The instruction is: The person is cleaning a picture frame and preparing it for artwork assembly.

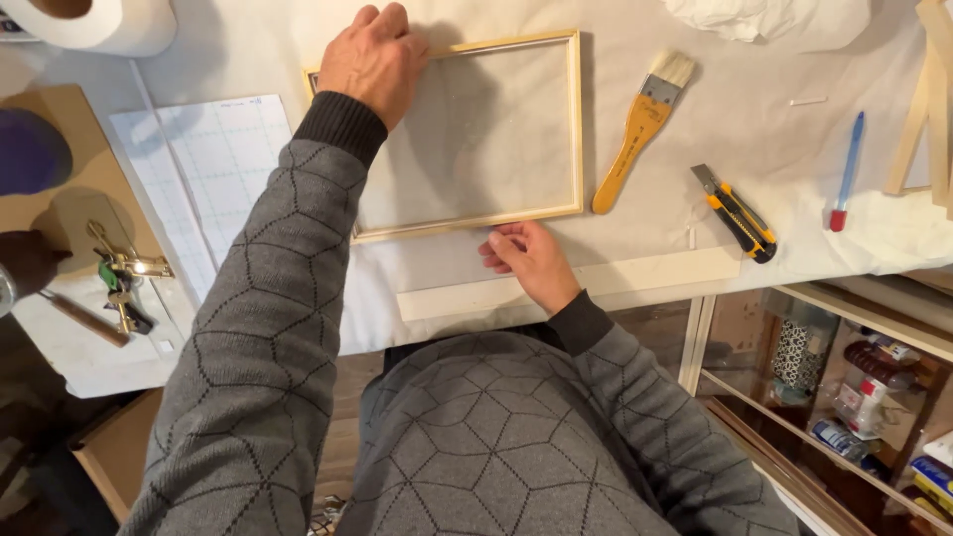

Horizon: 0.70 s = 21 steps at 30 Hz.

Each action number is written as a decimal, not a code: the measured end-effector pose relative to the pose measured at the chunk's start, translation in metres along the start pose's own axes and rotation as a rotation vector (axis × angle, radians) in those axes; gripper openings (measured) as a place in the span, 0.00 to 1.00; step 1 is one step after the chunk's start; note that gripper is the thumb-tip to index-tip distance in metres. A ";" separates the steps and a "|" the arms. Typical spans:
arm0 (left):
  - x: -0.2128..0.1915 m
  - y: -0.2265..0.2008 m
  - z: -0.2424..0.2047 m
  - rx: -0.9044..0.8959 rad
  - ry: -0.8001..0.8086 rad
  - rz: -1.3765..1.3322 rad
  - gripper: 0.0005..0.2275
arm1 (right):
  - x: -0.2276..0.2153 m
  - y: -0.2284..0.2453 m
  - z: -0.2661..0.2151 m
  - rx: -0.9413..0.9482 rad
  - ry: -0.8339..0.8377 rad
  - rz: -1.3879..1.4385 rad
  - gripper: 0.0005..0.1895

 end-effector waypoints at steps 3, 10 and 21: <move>-0.003 0.007 -0.011 -0.018 0.033 0.042 0.04 | -0.007 0.004 0.009 -0.068 -0.056 -0.017 0.17; -0.054 0.014 -0.088 -0.651 -0.036 -0.111 0.06 | -0.013 0.126 0.036 -0.572 -0.381 -0.614 0.19; -0.064 0.006 -0.109 -0.821 -0.103 -0.190 0.04 | -0.028 0.143 0.034 -0.529 -0.357 -0.771 0.20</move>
Point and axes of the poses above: each hand's wrist, its own z-axis towards the middle knuckle, its own x-axis out of the palm, y = z × x, the point moved 5 cm from there along z, towards the middle knuckle, and after that the axes turned 5 degrees about -y, right-handed, at the moved point
